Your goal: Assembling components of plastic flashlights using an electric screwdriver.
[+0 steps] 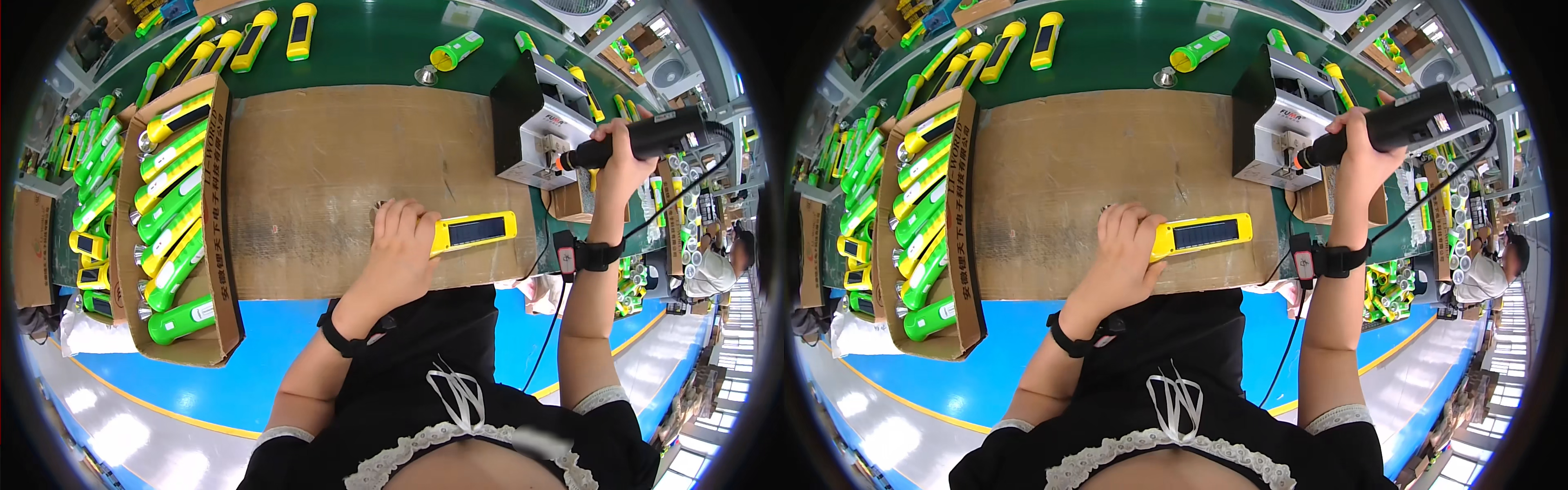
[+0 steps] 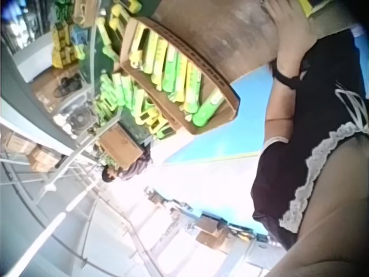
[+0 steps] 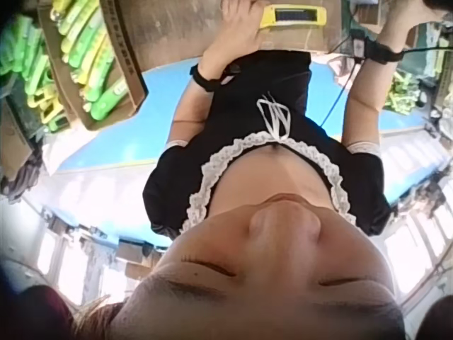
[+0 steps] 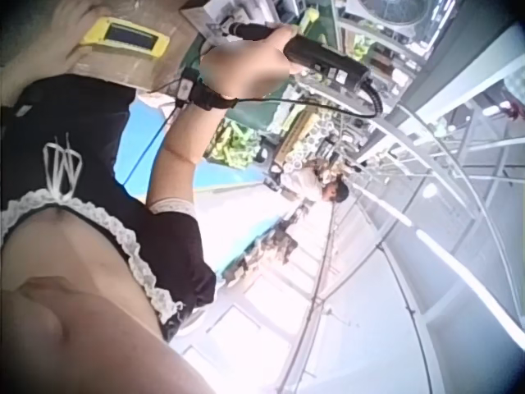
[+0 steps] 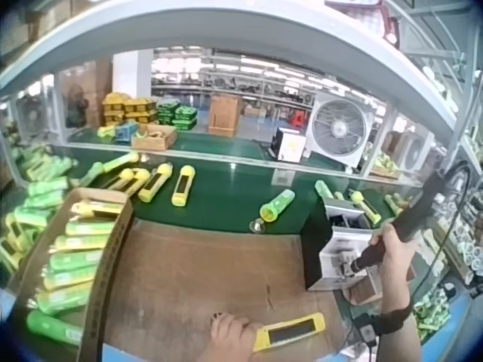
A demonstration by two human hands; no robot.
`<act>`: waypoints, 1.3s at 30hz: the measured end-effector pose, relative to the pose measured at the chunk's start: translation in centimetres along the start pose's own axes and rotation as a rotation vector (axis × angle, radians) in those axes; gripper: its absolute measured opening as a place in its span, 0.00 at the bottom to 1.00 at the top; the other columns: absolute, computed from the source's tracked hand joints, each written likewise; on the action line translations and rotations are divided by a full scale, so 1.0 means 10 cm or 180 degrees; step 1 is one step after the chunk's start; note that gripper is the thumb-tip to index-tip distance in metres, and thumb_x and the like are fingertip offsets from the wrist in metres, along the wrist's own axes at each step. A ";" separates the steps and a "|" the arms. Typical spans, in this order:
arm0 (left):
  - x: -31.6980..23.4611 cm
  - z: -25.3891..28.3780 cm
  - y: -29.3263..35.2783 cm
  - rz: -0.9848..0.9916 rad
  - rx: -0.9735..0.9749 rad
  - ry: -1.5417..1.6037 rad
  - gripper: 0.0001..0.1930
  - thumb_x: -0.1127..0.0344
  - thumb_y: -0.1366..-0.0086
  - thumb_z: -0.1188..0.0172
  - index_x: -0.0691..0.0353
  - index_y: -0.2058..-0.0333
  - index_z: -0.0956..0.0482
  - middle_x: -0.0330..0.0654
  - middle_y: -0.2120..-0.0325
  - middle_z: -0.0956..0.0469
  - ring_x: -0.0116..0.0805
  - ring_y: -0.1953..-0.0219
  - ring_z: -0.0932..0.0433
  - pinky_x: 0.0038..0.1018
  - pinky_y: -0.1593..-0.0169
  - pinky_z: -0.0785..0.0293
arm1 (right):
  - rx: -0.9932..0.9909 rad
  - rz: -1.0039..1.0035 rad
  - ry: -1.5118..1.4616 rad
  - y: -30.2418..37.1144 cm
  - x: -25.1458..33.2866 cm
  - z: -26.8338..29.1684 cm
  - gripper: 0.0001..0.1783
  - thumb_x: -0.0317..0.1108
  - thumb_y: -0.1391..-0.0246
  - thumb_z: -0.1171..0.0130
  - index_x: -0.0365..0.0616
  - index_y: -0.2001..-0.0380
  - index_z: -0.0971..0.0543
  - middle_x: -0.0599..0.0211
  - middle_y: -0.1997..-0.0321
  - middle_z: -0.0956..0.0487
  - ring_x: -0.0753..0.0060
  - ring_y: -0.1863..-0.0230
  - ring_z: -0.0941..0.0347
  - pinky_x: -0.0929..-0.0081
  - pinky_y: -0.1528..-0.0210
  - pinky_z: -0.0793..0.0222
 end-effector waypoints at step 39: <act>0.08 -0.01 0.04 0.0238 -0.0503 -0.0017 0.25 0.62 0.55 0.32 0.61 0.58 0.29 0.48 0.60 0.33 0.49 0.51 0.36 0.50 0.41 0.49 | 0.1151 -0.0488 -0.1535 1.16 0.59 -1.02 0.28 0.26 0.47 0.48 0.42 0.46 0.46 0.63 0.75 0.32 0.71 0.77 0.33 0.68 0.69 0.29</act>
Point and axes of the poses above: each hand's wrist, its own y-axis away from the middle knuckle, its own z-axis out of the back of the hand, x = y × z, the point moved 9 cm from there along -y, towards the middle knuckle
